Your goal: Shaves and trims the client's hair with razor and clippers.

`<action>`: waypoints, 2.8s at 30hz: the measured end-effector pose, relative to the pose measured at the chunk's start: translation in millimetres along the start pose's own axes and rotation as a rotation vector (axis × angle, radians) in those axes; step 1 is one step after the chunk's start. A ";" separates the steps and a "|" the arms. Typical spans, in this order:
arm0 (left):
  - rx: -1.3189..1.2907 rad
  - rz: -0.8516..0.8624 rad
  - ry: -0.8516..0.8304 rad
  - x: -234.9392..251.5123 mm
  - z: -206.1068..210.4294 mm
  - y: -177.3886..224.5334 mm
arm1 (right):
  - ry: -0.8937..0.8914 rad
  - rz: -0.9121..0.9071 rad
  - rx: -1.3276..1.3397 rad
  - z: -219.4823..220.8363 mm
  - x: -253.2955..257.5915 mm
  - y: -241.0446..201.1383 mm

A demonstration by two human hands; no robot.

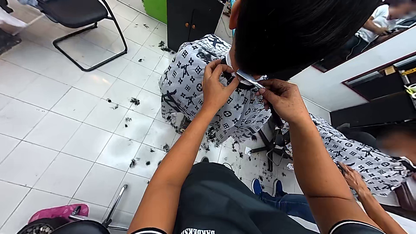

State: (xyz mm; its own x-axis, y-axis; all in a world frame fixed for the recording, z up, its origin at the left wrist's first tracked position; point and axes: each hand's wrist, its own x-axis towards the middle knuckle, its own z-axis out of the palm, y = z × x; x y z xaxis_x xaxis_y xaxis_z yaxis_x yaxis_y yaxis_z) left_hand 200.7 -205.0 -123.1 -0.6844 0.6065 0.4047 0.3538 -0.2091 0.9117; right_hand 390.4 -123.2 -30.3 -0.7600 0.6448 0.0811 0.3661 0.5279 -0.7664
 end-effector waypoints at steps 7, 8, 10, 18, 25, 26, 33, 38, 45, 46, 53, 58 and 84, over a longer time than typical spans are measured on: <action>-0.023 -0.005 -0.058 3.4 -6.6 -1.6 | -0.013 -0.018 -0.068 2.3 -7.8 -7.6; -0.046 0.001 -0.077 5.3 -9.7 -2.4 | -0.020 -0.019 -0.072 5.7 -9.7 -9.2; -0.106 0.015 -0.114 11.7 -17.5 -4.9 | -0.032 -0.001 -0.063 14.5 -14.3 -14.9; -0.102 -0.118 -0.362 47.7 -44.4 -3.1 | 0.094 0.192 0.111 61.5 -9.5 -46.1; -0.012 -0.169 -0.474 61.7 -52.4 0.8 | 0.234 0.360 0.140 92.6 -6.4 -59.0; -0.007 -0.174 -0.484 62.9 -52.9 0.8 | 0.254 0.374 0.149 95.2 -5.4 -60.0; -0.004 -0.173 -0.508 64.6 -52.8 -0.7 | 0.365 0.339 0.102 103.7 -3.6 -66.7; -0.003 -0.177 -0.513 66.6 -52.4 -1.3 | 0.387 0.362 0.089 106.9 -1.6 -66.8; 0.001 -0.170 -0.524 67.5 -51.7 -2.4 | 0.392 0.373 0.061 109.6 -0.2 -71.2; 0.001 -0.169 -0.525 67.9 -51.9 -2.5 | 0.405 0.356 0.061 109.7 0.1 -70.8; 0.000 -0.176 -0.538 69.9 -52.9 -3.0 | 0.418 0.339 0.027 109.5 0.7 -70.6; 0.000 -0.170 -0.544 69.6 -53.0 -3.6 | 0.402 0.320 -0.010 105.1 -2.6 -68.6; -0.056 0.362 -0.479 59.3 -78.0 -34.5 | 0.132 0.089 0.333 149.5 -24.2 -95.6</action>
State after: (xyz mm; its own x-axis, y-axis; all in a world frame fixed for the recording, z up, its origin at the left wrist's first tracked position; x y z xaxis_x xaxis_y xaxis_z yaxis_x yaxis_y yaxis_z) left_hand 98.2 -221.7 -125.0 -0.1582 0.7646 0.6249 0.4680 -0.4992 0.7292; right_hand 293.5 -271.8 -54.2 -0.6493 0.7573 0.0694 0.2164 0.2715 -0.9378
